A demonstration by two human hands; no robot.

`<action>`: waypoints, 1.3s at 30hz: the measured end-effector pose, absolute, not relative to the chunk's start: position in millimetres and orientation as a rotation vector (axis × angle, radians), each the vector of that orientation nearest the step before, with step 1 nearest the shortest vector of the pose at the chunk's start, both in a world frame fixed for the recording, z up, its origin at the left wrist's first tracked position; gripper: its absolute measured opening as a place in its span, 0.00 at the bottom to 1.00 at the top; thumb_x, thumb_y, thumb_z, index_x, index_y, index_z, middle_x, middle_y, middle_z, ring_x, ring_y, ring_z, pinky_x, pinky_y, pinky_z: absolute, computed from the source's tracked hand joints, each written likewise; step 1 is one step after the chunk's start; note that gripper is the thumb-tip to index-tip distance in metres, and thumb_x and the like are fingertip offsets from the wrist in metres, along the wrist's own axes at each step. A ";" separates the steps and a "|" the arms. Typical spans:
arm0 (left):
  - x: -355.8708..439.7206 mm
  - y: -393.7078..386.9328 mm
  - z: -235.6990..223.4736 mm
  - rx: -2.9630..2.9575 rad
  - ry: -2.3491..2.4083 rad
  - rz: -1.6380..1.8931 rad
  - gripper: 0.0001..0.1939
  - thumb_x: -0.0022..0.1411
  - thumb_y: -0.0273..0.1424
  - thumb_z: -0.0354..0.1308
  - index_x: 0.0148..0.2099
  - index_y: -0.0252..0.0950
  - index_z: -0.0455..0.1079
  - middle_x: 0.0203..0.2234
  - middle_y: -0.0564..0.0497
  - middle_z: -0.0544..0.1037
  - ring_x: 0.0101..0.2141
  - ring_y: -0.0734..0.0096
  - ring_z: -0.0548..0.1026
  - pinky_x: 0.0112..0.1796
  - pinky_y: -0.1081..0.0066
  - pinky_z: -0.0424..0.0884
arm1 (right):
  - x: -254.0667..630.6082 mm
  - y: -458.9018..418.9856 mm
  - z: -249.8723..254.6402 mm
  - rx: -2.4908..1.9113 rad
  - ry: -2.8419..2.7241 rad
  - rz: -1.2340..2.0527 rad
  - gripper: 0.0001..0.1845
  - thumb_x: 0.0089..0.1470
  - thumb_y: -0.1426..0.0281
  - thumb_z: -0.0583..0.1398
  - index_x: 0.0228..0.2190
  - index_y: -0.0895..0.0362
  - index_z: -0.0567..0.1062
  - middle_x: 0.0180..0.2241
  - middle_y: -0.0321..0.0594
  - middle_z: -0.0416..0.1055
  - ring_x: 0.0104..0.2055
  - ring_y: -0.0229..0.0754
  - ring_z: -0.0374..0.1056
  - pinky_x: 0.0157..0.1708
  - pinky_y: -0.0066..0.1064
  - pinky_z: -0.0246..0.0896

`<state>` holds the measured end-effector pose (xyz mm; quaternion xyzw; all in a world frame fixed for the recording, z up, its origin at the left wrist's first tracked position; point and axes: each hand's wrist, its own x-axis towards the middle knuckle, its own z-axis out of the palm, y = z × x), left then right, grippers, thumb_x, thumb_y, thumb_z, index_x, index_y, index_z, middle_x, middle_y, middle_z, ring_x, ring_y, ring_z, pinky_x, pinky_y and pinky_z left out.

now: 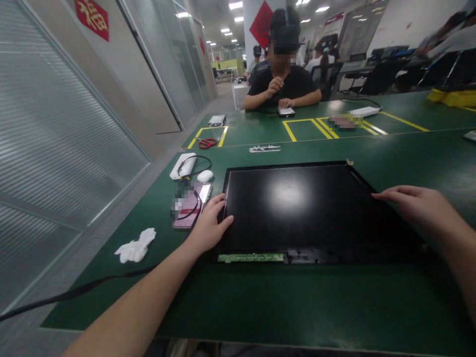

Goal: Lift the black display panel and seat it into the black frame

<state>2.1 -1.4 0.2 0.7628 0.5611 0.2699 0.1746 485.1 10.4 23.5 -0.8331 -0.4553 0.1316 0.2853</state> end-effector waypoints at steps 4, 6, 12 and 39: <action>4.0 0.1 -1.5 2.201 1.608 0.741 0.18 0.63 0.32 0.57 0.54 0.32 0.71 0.63 0.35 0.67 0.64 0.50 0.65 0.64 0.49 0.61 | 477.2 10.6 31.5 -2.307 -1.086 0.482 0.19 0.34 0.52 0.64 0.27 0.52 0.81 0.26 0.42 0.73 0.29 0.48 0.66 0.29 0.40 0.56; 4.4 0.5 -3.3 2.211 1.624 0.727 0.19 0.63 0.32 0.58 0.55 0.31 0.70 0.63 0.34 0.66 0.64 0.49 0.64 0.64 0.49 0.60 | 475.6 11.8 33.5 -2.336 -1.126 0.436 0.17 0.35 0.53 0.64 0.25 0.51 0.80 0.29 0.42 0.75 0.33 0.50 0.67 0.31 0.40 0.57; 4.6 -0.7 -5.3 2.260 1.618 0.715 0.29 0.64 0.31 0.57 0.65 0.30 0.60 0.65 0.33 0.63 0.66 0.50 0.62 0.65 0.48 0.57 | 474.9 12.9 38.7 -2.390 -1.219 0.395 0.15 0.37 0.53 0.62 0.23 0.51 0.78 0.28 0.43 0.75 0.33 0.51 0.68 0.32 0.41 0.58; -3.6 -17.9 38.5 2.469 0.929 0.336 0.30 0.61 0.27 0.66 0.64 0.49 0.69 0.66 0.45 0.65 0.65 0.53 0.64 0.63 0.50 0.63 | 483.4 14.0 30.0 -2.321 -1.299 0.367 0.19 0.37 0.51 0.61 0.25 0.52 0.79 0.27 0.42 0.76 0.32 0.50 0.70 0.31 0.40 0.58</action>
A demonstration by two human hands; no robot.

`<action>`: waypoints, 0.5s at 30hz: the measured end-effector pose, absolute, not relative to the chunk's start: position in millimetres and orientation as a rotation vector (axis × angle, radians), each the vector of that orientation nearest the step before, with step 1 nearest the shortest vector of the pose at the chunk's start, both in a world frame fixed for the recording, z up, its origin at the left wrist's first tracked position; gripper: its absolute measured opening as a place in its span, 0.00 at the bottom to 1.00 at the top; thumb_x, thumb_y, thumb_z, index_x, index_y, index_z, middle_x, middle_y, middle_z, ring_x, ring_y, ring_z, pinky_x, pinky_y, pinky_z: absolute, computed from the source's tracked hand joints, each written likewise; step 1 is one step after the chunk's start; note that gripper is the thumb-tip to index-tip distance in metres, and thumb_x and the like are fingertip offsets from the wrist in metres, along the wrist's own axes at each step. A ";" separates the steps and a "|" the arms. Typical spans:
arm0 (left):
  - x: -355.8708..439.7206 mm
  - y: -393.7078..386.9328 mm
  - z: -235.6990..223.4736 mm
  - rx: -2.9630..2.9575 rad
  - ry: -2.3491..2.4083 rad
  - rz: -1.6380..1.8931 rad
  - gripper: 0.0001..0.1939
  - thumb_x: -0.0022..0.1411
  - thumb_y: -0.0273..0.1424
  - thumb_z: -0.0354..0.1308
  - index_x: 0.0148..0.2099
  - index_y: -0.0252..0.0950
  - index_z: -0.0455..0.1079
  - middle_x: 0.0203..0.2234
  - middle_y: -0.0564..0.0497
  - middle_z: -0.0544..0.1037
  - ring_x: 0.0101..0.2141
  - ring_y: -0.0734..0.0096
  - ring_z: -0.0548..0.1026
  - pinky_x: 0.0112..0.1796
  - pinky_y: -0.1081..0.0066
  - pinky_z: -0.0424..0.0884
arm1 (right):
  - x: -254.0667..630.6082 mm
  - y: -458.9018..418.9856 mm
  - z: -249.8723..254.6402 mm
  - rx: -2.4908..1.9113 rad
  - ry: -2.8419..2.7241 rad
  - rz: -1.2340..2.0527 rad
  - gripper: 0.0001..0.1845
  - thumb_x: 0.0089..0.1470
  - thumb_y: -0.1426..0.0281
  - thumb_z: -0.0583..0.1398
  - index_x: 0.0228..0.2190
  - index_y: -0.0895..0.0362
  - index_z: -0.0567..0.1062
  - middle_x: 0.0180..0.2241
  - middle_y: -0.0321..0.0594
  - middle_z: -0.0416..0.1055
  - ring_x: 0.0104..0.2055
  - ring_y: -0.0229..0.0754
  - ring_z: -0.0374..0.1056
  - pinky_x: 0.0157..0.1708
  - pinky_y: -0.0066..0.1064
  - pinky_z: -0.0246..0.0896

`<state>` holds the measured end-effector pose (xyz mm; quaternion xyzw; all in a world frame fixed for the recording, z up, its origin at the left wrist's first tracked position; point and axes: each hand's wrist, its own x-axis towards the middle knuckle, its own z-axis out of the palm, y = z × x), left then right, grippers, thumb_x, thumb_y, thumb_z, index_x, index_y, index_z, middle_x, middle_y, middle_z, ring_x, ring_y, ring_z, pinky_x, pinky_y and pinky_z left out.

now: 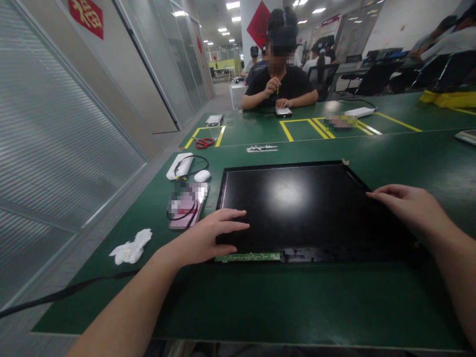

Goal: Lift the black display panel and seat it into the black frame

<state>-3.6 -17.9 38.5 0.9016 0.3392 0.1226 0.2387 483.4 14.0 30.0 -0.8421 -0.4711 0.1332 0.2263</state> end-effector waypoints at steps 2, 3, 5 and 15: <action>-2.8 -18.6 38.3 2.490 0.889 0.356 0.29 0.62 0.26 0.65 0.64 0.49 0.69 0.66 0.45 0.66 0.64 0.55 0.65 0.62 0.52 0.65 | 481.7 13.8 31.6 -2.330 -1.304 0.361 0.19 0.38 0.51 0.61 0.25 0.52 0.79 0.27 0.42 0.76 0.31 0.49 0.69 0.31 0.39 0.58; -2.2 -19.1 38.4 2.501 0.869 0.366 0.28 0.63 0.25 0.64 0.64 0.48 0.69 0.66 0.45 0.66 0.63 0.55 0.66 0.62 0.53 0.65 | 481.4 13.9 31.9 -2.330 -1.310 0.357 0.18 0.38 0.51 0.61 0.25 0.52 0.79 0.26 0.42 0.76 0.31 0.49 0.69 0.31 0.39 0.58; -0.9 -20.1 39.0 2.526 0.838 0.375 0.27 0.64 0.24 0.62 0.63 0.47 0.70 0.65 0.45 0.67 0.62 0.56 0.67 0.61 0.53 0.66 | 482.1 14.2 31.3 -2.321 -1.322 0.346 0.19 0.38 0.51 0.61 0.25 0.52 0.79 0.26 0.42 0.76 0.31 0.49 0.69 0.31 0.39 0.58; 2.5 -21.5 42.6 2.614 0.795 0.359 0.26 0.64 0.23 0.59 0.63 0.45 0.70 0.63 0.42 0.69 0.60 0.53 0.70 0.60 0.48 0.66 | 480.9 12.5 32.2 -2.301 -1.270 0.339 0.18 0.36 0.52 0.62 0.24 0.52 0.79 0.26 0.42 0.75 0.31 0.48 0.67 0.31 0.39 0.57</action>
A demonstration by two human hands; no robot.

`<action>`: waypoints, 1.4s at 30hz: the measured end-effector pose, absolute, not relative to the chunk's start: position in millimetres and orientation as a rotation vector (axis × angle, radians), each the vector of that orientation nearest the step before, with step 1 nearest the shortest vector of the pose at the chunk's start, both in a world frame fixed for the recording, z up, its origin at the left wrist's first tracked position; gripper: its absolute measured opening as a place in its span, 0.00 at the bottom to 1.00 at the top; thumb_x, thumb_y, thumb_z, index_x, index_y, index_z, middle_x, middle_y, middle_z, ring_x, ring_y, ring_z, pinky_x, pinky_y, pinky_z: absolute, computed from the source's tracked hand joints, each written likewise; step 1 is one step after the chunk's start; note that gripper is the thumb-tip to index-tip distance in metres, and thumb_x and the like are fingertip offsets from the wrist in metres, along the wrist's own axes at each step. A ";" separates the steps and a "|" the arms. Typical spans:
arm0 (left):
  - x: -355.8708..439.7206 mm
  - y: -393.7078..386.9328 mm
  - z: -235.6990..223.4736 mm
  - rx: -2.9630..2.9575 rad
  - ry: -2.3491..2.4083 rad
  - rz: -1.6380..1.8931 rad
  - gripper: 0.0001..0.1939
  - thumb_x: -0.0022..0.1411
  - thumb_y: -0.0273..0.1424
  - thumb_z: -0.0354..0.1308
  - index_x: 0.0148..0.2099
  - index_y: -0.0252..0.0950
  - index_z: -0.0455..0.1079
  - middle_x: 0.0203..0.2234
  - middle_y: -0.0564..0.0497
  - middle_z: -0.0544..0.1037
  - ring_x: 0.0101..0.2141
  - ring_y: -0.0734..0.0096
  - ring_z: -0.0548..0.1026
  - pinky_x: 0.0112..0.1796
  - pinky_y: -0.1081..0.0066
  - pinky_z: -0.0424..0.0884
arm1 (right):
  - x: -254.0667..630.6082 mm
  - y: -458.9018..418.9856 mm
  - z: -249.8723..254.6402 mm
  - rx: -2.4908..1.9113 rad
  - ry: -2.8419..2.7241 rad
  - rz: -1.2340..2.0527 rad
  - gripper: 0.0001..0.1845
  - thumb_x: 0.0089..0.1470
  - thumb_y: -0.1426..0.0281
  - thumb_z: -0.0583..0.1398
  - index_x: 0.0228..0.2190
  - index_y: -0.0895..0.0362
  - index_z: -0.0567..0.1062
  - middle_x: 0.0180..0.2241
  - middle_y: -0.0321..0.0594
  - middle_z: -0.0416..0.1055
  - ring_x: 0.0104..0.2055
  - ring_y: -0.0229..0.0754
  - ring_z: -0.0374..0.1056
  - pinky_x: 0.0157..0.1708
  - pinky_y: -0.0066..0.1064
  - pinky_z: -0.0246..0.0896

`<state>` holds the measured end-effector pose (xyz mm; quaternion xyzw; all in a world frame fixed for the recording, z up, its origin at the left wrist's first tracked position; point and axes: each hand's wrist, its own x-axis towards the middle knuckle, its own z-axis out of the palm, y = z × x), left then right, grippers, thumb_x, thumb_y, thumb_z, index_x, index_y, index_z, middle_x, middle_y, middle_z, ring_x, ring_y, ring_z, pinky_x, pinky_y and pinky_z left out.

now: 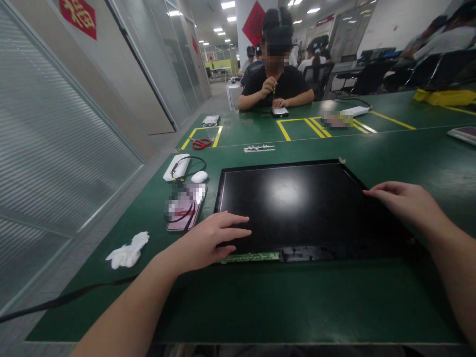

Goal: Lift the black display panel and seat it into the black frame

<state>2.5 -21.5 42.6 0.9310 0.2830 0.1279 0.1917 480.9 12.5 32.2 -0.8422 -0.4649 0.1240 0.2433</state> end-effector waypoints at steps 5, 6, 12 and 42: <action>3.3 -23.0 43.9 2.608 0.807 0.361 0.27 0.64 0.22 0.59 0.63 0.46 0.70 0.63 0.43 0.70 0.60 0.53 0.70 0.60 0.49 0.67 | 480.0 12.3 32.1 -2.303 -1.278 0.352 0.17 0.37 0.53 0.62 0.25 0.52 0.79 0.28 0.42 0.76 0.33 0.49 0.68 0.33 0.39 0.58; 3.7 -23.5 44.1 2.605 0.808 0.360 0.27 0.64 0.22 0.59 0.63 0.46 0.70 0.63 0.43 0.70 0.60 0.53 0.70 0.60 0.49 0.67 | 480.1 12.5 32.0 -2.301 -1.279 0.356 0.17 0.37 0.53 0.62 0.25 0.52 0.79 0.28 0.42 0.76 0.33 0.49 0.68 0.33 0.39 0.58; 3.2 -23.2 42.9 2.580 0.818 0.348 0.26 0.65 0.22 0.58 0.63 0.45 0.70 0.63 0.43 0.69 0.61 0.54 0.69 0.61 0.49 0.66 | 478.5 12.2 35.0 -2.315 -1.275 0.373 0.18 0.37 0.52 0.62 0.25 0.52 0.79 0.28 0.42 0.76 0.33 0.49 0.68 0.31 0.39 0.57; -3.9 -9.5 22.7 2.450 1.678 0.571 0.21 0.67 0.27 0.50 0.59 0.33 0.71 0.61 0.36 0.70 0.61 0.47 0.69 0.60 0.44 0.66 | 482.7 6.8 32.4 -2.230 -1.185 0.412 0.19 0.42 0.55 0.60 0.31 0.52 0.81 0.31 0.41 0.79 0.25 0.43 0.63 0.32 0.41 0.58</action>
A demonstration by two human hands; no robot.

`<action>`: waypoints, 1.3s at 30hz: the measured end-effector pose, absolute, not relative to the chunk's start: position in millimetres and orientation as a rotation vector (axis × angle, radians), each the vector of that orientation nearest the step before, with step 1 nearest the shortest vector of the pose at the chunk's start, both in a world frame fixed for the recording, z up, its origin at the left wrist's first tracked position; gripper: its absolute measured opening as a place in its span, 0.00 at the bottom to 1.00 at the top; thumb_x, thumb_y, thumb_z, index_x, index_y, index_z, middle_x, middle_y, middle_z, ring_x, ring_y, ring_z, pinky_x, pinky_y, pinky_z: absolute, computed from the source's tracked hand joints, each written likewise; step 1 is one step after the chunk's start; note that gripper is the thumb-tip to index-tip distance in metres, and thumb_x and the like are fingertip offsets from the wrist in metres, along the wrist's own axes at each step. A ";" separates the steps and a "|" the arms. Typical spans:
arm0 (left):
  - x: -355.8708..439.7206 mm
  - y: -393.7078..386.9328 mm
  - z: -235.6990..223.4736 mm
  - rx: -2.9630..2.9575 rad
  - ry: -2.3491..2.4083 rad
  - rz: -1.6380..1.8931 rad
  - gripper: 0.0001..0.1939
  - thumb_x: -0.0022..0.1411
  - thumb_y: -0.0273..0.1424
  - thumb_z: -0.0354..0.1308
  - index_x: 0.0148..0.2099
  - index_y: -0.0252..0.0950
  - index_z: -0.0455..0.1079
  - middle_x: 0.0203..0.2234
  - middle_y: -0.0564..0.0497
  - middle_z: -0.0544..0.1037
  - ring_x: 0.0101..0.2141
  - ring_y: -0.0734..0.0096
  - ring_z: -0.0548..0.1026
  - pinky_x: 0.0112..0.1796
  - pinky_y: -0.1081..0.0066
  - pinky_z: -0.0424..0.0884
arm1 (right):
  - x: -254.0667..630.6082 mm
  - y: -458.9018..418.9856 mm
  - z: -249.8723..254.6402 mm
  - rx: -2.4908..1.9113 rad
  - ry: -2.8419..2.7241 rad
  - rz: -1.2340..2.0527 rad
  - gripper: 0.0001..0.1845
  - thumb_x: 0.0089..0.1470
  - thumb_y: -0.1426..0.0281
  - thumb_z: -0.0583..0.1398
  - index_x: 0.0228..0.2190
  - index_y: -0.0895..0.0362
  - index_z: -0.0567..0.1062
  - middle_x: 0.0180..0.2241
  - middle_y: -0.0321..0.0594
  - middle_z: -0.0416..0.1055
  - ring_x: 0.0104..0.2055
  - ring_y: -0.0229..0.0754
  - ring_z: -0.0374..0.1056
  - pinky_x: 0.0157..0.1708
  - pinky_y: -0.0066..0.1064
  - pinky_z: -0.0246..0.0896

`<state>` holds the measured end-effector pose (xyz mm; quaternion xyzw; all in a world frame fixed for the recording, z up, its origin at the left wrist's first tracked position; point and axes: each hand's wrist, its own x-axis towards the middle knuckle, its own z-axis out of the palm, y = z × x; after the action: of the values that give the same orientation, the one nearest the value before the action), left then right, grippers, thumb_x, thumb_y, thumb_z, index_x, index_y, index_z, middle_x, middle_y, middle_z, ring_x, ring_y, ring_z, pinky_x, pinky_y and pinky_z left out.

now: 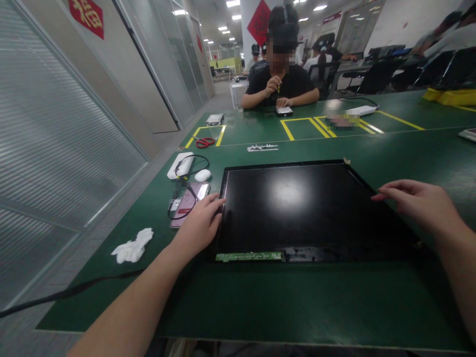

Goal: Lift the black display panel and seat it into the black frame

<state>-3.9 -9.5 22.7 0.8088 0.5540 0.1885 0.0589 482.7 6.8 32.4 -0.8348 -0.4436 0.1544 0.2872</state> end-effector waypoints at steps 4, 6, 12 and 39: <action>-7.5 -7.3 23.2 2.485 1.750 0.434 0.20 0.66 0.26 0.50 0.57 0.31 0.74 0.60 0.34 0.71 0.61 0.46 0.69 0.60 0.44 0.67 | 486.7 7.8 29.3 -2.250 -1.221 0.359 0.21 0.42 0.53 0.60 0.33 0.51 0.82 0.29 0.40 0.76 0.27 0.45 0.65 0.31 0.40 0.58; -6.3 -8.2 24.6 2.493 1.783 0.395 0.19 0.67 0.28 0.51 0.56 0.30 0.75 0.60 0.33 0.71 0.61 0.44 0.69 0.60 0.45 0.66 | 485.9 8.8 29.4 -2.252 -1.228 0.376 0.21 0.41 0.53 0.60 0.33 0.51 0.81 0.28 0.39 0.76 0.26 0.44 0.65 0.31 0.40 0.58; -2.1 -10.1 24.9 2.504 1.797 0.302 0.20 0.67 0.29 0.53 0.56 0.29 0.76 0.60 0.31 0.71 0.60 0.43 0.70 0.61 0.47 0.65 | 478.1 9.2 33.3 -2.232 -1.201 0.456 0.20 0.38 0.55 0.61 0.33 0.52 0.81 0.31 0.40 0.77 0.24 0.43 0.66 0.33 0.41 0.61; 6.0 -15.8 28.1 2.419 1.726 0.241 0.27 0.67 0.23 0.46 0.67 0.25 0.63 0.59 0.33 0.72 0.58 0.48 0.71 0.60 0.52 0.66 | 483.5 16.4 27.8 -2.326 -1.261 0.414 0.19 0.38 0.55 0.61 0.31 0.51 0.82 0.30 0.40 0.77 0.31 0.49 0.69 0.35 0.41 0.60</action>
<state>6.0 -15.8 28.1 0.8088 0.5770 0.0807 0.0800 483.5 16.4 27.8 -0.8453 -0.4584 0.1504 0.2297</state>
